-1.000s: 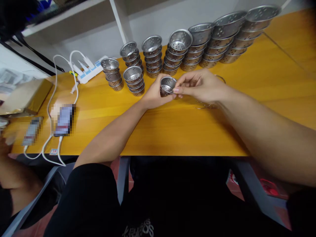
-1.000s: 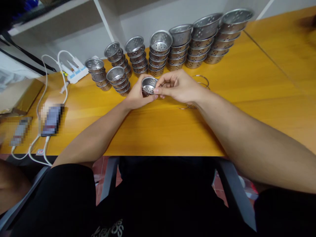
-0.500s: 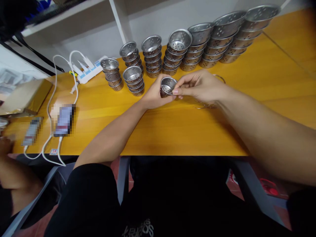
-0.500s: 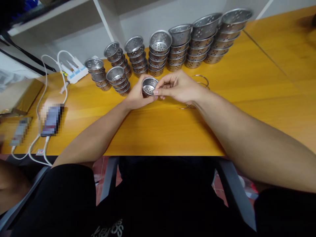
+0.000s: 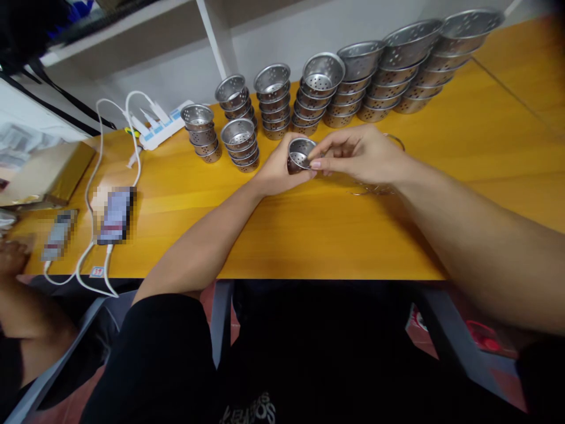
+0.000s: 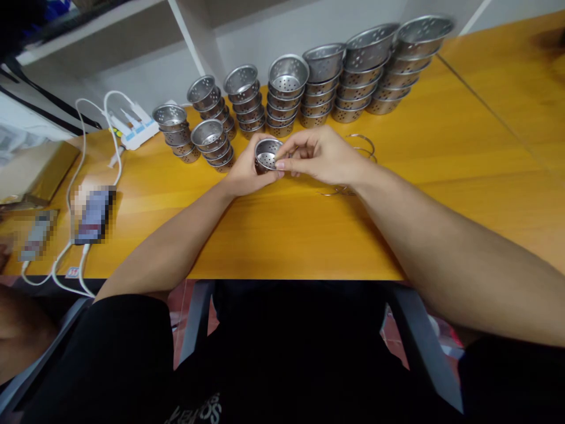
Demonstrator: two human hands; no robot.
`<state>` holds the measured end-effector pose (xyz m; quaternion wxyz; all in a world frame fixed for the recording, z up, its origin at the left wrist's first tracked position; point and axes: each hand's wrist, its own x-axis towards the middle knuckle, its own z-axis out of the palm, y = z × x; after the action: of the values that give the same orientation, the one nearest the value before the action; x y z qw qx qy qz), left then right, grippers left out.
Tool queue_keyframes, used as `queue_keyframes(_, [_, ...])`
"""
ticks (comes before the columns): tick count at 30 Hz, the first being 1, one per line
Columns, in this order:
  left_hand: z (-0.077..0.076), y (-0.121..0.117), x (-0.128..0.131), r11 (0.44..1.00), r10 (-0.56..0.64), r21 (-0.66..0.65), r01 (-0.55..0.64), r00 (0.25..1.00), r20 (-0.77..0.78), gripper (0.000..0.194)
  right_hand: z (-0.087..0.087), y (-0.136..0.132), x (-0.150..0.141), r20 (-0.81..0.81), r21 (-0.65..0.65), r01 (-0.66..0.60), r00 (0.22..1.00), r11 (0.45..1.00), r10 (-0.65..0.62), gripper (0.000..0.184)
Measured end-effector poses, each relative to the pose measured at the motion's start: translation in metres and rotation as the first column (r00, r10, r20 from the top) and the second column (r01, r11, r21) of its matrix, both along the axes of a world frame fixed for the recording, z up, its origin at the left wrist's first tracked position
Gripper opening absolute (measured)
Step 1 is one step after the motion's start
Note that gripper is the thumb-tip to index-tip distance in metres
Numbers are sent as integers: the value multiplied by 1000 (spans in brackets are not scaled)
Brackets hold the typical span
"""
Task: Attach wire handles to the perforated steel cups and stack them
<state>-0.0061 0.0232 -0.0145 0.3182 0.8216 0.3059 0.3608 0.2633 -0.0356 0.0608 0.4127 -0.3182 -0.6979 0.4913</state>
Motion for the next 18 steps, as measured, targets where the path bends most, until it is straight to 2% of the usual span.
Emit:
queue_keyframes(3, [-2,5,-1,1000,29,-1,-29,999,25,92,-1,-2,2,-9,117,141,990,983,-141,59])
queue_keyframes(5, [-3,7,-1,999,49,-3,-49,998,34,92,0,-2,3,22,215,179,982,960,-188,50])
queue_keyframes(7, [-4,8,0,998,65,-10,-65,997,39,91,0,-2,4,67,291,169,978,942,-196,42])
queue_keyframes(14, [-1,1,6,997,79,1,-79,995,65,93,-5,2,3,153,414,107,971,904,-185,16])
queue_keyframes(18, [6,-6,8,998,69,11,-70,996,55,90,-14,5,4,219,449,11,968,894,-122,18])
